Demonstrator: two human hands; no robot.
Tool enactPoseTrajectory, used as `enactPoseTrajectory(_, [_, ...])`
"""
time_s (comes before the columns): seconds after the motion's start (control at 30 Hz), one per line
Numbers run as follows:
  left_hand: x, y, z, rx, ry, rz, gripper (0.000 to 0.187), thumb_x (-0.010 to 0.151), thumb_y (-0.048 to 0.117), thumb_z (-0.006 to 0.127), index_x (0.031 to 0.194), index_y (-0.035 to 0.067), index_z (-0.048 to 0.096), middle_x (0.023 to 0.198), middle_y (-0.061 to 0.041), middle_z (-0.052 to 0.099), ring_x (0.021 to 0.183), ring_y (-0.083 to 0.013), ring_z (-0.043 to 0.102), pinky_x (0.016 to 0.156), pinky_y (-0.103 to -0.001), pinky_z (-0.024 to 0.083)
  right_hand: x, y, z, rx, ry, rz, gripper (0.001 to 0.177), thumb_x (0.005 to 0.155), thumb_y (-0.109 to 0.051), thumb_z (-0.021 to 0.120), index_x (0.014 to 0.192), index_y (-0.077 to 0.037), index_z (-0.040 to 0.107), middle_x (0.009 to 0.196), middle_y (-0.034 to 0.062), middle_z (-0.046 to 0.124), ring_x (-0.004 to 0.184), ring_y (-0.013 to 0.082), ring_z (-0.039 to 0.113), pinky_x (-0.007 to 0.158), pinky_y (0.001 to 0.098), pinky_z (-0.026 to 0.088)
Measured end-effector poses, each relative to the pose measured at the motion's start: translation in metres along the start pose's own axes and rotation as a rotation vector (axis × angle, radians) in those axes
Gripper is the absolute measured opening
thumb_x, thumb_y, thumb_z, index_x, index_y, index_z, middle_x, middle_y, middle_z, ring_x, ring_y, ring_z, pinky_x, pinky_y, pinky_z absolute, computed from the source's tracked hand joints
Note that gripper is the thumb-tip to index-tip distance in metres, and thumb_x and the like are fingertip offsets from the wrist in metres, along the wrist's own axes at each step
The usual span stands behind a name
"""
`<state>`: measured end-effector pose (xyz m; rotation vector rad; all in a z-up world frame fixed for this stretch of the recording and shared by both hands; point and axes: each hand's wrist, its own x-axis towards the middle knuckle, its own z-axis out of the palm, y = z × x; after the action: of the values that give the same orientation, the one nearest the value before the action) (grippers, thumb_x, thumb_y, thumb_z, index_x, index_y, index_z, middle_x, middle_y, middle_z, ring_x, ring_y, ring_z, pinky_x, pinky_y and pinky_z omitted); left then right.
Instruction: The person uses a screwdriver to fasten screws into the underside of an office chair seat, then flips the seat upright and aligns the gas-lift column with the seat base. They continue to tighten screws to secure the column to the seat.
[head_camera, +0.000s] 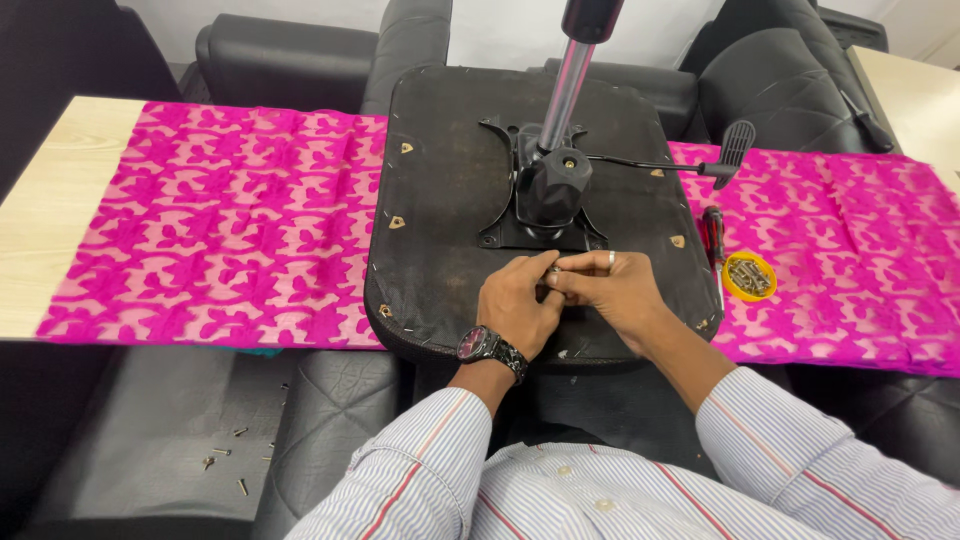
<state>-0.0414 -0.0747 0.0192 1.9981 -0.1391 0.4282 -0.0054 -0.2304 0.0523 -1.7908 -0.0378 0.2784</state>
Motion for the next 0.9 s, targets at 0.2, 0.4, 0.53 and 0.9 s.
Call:
enactPoseTrajectory(0.2, [0.002,-0.008,0.000,0.026,-0.050,-0.063,0.038,0.084,0.013,0.075,0.123,0.011,0.073,0.095,-0.012,0.078,0.079,-0.0244,0.076,0.076,-0.034,0.061,0.001,-0.007,0.002,-0.127,-0.037,0.099,0.024,0.086,-0.013,0.078,0.105,0.003,0.079,0.090,0.0120,0.078,0.074,0.0138,0.071,0.070,0.0252,0.059])
enactPoseTrajectory(0.4, [0.009,-0.007,-0.003,0.030,-0.123,-0.176,0.031,0.092,0.021,0.071,0.122,0.015,0.074,0.088,-0.014,0.078,0.074,-0.0240,0.077,0.073,-0.034,0.061,0.017,-0.004,-0.018,-0.086,0.149,0.045,0.023,0.087,-0.017,0.076,0.100,0.002,0.079,0.088,0.0091,0.078,0.071,0.0126,0.071,0.065,0.0247,0.059])
enactPoseTrajectory(0.53, [0.016,-0.008,0.001,-0.009,-0.140,-0.166,0.030,0.094,0.023,0.069,0.122,0.013,0.073,0.090,-0.013,0.078,0.076,-0.0240,0.077,0.075,-0.034,0.061,0.031,0.002,-0.066,-0.137,0.592,-0.084,0.018,0.094,-0.014,0.074,0.101,0.002,0.077,0.086,0.0083,0.073,0.067,0.0111,0.067,0.061,0.0227,0.057])
enactPoseTrajectory(0.9, [0.033,-0.006,0.026,0.040,-0.214,-0.095,0.020,0.084,0.022,0.077,0.102,0.014,0.082,0.092,-0.006,0.073,0.083,-0.0212,0.072,0.079,-0.036,0.058,0.099,0.060,-0.210,-0.655,0.649,0.455,0.044,0.088,-0.015,0.080,0.130,-0.008,0.068,0.080,0.0111,0.076,0.065,0.0147,0.072,0.063,0.0267,0.057])
